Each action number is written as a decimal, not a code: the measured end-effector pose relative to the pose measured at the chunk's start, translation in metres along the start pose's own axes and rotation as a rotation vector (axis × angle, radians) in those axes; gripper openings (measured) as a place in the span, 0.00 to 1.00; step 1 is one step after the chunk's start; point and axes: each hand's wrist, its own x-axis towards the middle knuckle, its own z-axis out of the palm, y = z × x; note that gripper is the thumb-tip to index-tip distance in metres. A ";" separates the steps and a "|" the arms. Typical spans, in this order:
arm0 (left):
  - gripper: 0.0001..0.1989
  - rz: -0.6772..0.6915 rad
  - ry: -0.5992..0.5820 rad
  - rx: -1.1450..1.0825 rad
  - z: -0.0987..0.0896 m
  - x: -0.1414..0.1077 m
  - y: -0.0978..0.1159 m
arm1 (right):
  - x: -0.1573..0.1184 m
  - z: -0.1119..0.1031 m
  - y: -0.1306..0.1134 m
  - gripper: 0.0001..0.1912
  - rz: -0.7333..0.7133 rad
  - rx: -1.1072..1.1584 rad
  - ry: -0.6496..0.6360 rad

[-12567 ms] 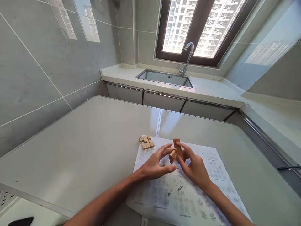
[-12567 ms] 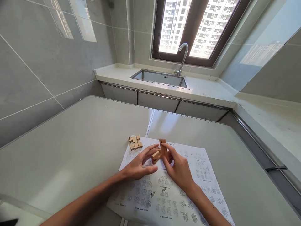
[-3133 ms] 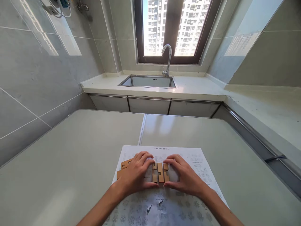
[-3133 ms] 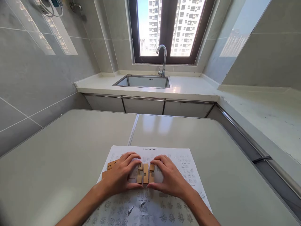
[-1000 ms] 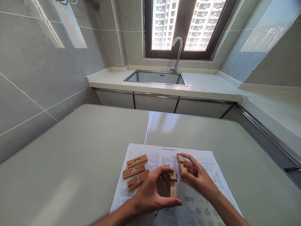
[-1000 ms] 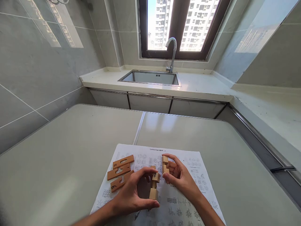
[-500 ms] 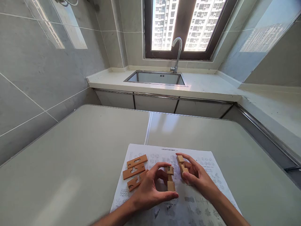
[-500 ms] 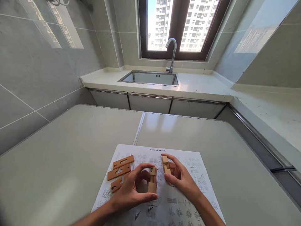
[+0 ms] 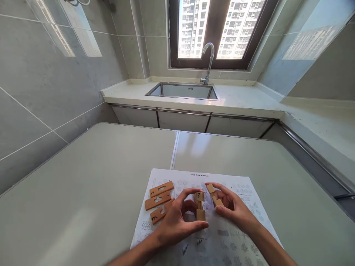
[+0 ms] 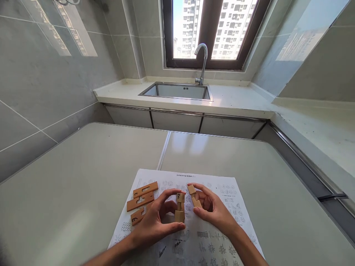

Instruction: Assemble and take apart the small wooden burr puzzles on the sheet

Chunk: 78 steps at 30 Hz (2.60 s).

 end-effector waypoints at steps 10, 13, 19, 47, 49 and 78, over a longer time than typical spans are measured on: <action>0.38 -0.003 0.043 0.042 0.001 0.000 0.001 | -0.001 -0.002 -0.006 0.26 0.060 -0.190 -0.009; 0.39 -0.008 0.047 0.045 0.001 0.001 -0.001 | -0.001 -0.001 -0.005 0.27 0.031 -0.188 -0.038; 0.39 0.003 0.009 0.007 -0.001 0.002 -0.004 | -0.003 0.003 -0.004 0.24 -0.002 -0.118 -0.125; 0.26 -0.004 -0.140 -0.248 -0.002 0.006 -0.009 | -0.006 0.026 -0.004 0.07 -0.447 -0.786 0.103; 0.30 -0.024 -0.155 -0.213 0.000 0.007 -0.007 | -0.007 0.029 -0.002 0.06 -0.514 -0.879 0.064; 0.24 -0.023 -0.021 -0.358 0.003 0.015 -0.004 | -0.001 0.026 -0.003 0.12 -0.174 -0.070 0.236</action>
